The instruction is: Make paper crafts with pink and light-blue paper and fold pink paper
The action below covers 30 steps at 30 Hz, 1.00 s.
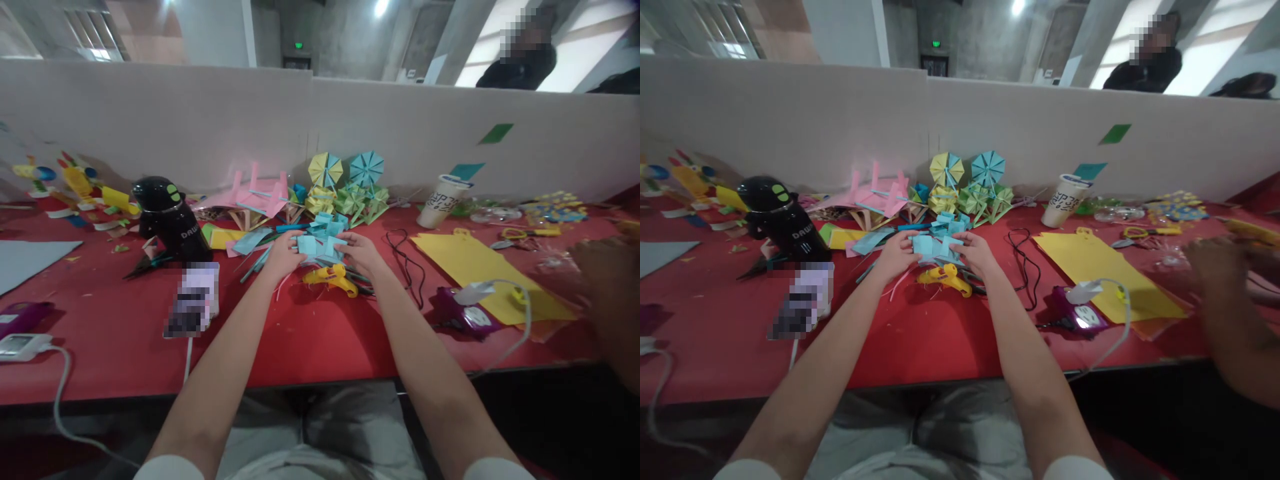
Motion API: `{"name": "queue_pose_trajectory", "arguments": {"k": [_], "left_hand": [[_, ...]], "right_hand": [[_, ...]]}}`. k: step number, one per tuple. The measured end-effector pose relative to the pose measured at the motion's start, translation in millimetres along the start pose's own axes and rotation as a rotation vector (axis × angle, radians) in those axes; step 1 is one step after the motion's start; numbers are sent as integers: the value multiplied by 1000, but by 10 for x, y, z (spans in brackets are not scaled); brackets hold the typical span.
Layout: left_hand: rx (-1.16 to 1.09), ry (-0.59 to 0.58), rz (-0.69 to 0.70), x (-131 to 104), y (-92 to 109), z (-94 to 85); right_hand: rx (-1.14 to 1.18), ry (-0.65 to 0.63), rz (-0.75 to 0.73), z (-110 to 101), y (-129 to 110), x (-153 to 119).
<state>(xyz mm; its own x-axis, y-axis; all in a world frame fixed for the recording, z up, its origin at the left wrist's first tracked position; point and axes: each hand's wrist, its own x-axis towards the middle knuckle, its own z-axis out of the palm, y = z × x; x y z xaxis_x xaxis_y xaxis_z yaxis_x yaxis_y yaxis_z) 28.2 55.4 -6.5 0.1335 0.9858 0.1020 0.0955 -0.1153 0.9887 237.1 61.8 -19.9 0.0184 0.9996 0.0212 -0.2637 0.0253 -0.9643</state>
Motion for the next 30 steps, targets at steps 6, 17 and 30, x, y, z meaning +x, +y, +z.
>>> {"name": "queue_pose_trajectory", "arguments": {"k": [6,17,30], "left_hand": [[0,-44,24,19,-194,-1],[-25,-139,62,18,-197,33],[-20,-200,95,-13,-125,38]], "right_hand": [[-19,-116,37,116,-40,58],[-110,-187,27,286,25,95],[-271,-172,-121,246,29,116]]}}
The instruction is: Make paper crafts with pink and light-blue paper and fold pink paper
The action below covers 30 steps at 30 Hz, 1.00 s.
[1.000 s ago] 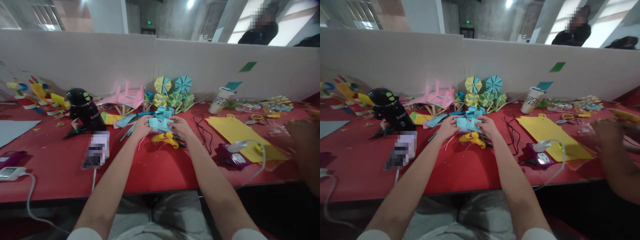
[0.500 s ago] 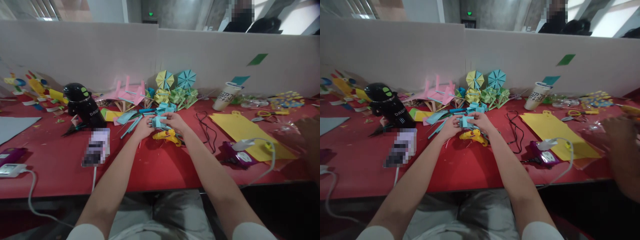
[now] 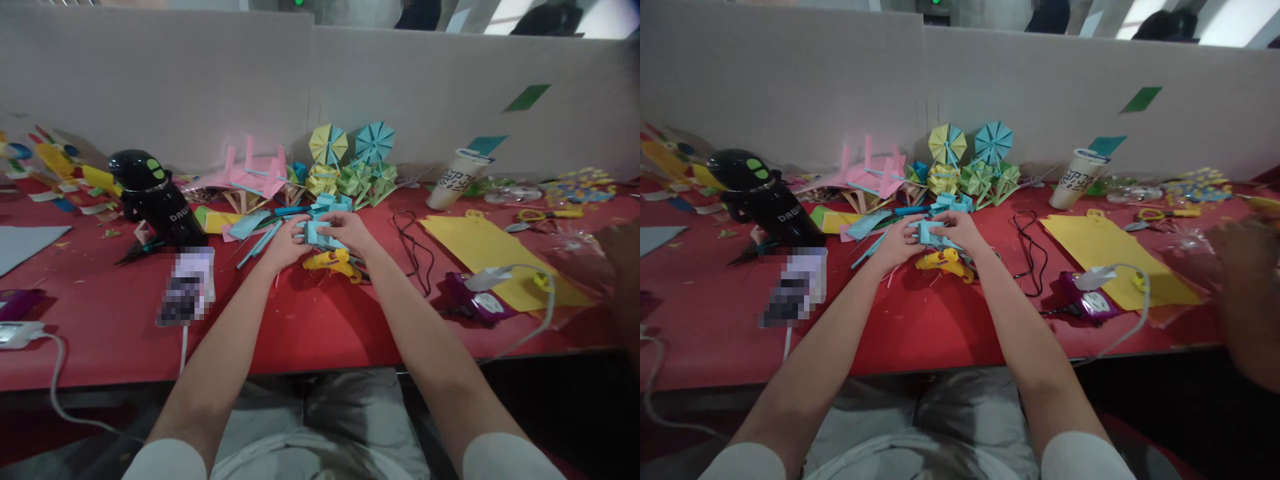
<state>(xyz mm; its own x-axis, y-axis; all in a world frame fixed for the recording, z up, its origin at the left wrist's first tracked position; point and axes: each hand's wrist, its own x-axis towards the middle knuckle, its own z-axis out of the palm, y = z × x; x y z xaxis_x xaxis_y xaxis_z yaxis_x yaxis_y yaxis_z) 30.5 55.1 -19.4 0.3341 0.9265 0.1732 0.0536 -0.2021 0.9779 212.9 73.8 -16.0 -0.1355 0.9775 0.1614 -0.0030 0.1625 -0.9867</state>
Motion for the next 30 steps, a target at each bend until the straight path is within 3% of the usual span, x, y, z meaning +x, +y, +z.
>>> {"name": "queue_pose_trajectory", "arguments": {"k": [7,12,18,23,30], "left_hand": [[-63,-23,-20,-5,10,-18],[-86,37,-73,-2,25,14],[-30,54,-42,9,32,31],[14,50,-14,-4,56,22],[-67,47,27,-18,20,19]], "right_hand": [[-141,60,-65,-11,-16,19],[-131,69,-70,16,-41,13],[-113,34,-52,32,-55,-4],[-199,80,-111,-2,-21,36],[-151,-96,-24,2,-35,-7]]}}
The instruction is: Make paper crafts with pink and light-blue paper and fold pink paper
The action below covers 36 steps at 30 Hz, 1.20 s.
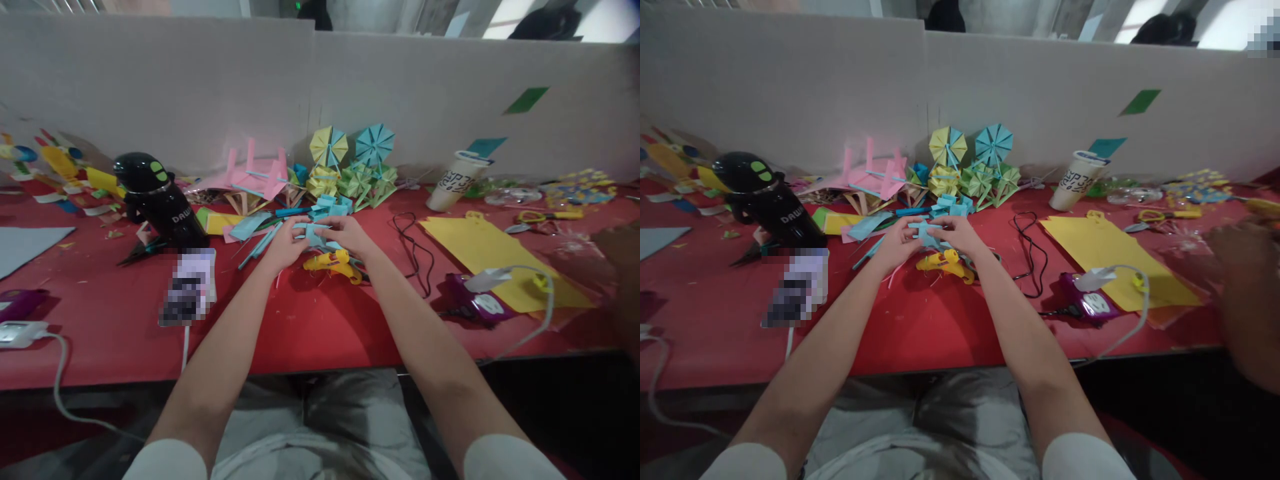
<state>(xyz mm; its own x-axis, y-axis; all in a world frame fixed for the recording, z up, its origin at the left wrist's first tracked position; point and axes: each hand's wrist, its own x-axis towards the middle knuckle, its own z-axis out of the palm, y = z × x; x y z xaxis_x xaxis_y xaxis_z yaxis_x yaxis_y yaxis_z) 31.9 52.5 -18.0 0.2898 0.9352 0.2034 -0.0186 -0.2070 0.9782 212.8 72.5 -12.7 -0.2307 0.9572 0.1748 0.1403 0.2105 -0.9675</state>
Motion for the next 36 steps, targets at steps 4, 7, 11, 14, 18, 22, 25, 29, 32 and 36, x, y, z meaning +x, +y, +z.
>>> {"name": "queue_pose_trajectory", "arguments": {"k": [4,7,11,14,18,22,25,29,32,36], "left_hand": [[6,11,-15,5,5,11],[52,36,1,-2,27,14],[96,83,74,-4,25,-7],[152,109,167,6,4,-25],[269,127,246,25,-11,-36],[308,184,202,41,-21,-55],[283,232,158,42,-43,-95],[236,222,111,29,-79,-168],[223,212,99,22,-98,-217],[228,222,80,28,-119,-274]], "right_hand": [[-5,-8,-10,-8,16,-1],[-15,-4,-39,-17,25,8],[-12,7,-34,-10,19,15],[-4,25,-32,4,25,26],[-16,49,-45,31,57,60],[-52,98,-48,7,71,84],[-100,183,-16,-132,11,19],[-121,127,72,-471,-153,-237],[-181,3,130,-709,-257,-452],[-310,-303,256,-833,-297,-585]]}}
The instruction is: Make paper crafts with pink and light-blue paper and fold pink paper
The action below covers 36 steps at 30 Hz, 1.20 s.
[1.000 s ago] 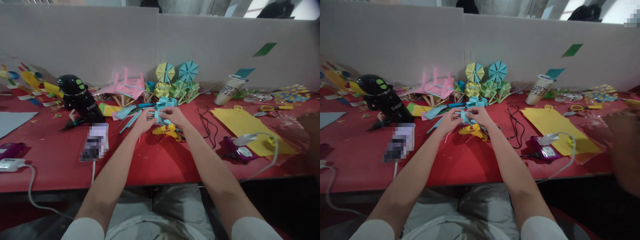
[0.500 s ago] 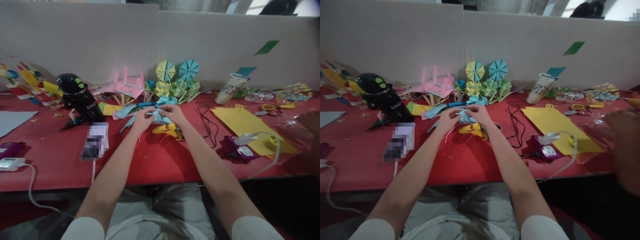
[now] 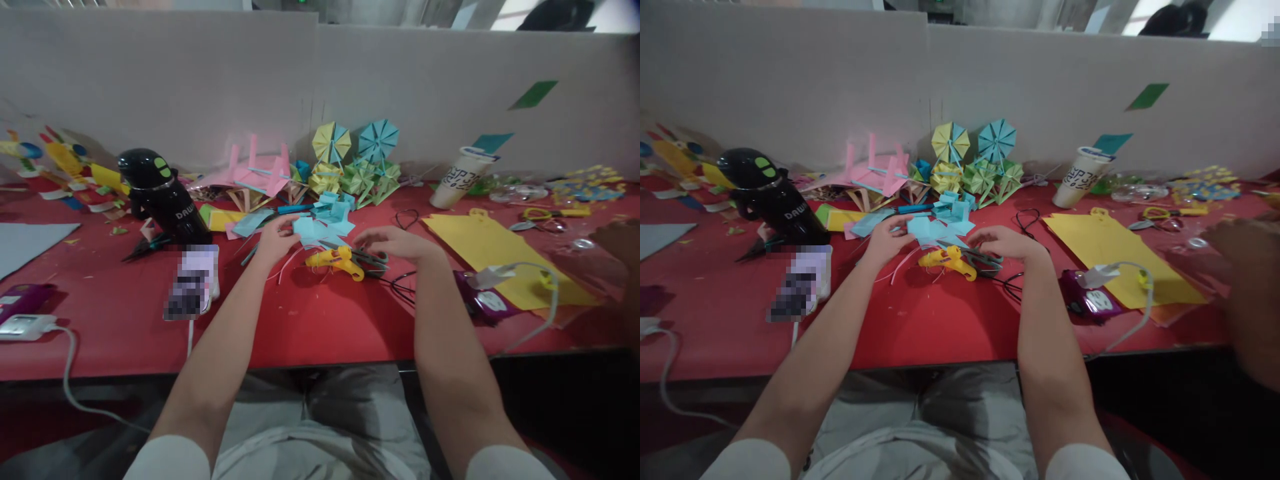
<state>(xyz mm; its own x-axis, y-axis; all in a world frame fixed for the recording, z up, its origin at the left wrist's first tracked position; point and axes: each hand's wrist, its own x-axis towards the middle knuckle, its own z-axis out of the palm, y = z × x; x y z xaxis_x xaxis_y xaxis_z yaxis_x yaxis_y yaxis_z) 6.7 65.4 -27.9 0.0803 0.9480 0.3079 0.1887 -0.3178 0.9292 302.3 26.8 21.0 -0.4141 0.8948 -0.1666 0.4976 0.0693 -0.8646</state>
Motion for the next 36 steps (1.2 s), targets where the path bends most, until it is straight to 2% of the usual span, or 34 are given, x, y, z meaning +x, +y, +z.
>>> {"name": "queue_pose_trajectory", "arguments": {"k": [2,4,7,12,16,19,22,26,31,36], "left_hand": [[14,20,-2,8,-21,-23],[21,28,-10,12,-43,-43],[9,14,-45,8,-68,-62],[6,18,-57,-5,-74,-81],[12,30,-91,-10,-76,-121],[5,24,-82,-7,-79,-157],[12,30,-44,0,-71,-173],[42,101,0,0,-49,-152],[2,115,3,-17,-33,-128],[64,88,46,-15,-51,-132]], "right_hand": [[-38,-175,-3,23,-2,10],[-72,-289,-37,75,-17,52],[-138,-330,-55,188,-53,127],[-176,-220,-45,419,-98,210],[-115,-203,-46,524,-77,254],[-83,-115,-96,482,-30,278],[48,-3,-126,380,17,269],[82,119,-46,292,46,236],[51,231,12,314,39,261],[46,289,-17,343,41,302]]}}
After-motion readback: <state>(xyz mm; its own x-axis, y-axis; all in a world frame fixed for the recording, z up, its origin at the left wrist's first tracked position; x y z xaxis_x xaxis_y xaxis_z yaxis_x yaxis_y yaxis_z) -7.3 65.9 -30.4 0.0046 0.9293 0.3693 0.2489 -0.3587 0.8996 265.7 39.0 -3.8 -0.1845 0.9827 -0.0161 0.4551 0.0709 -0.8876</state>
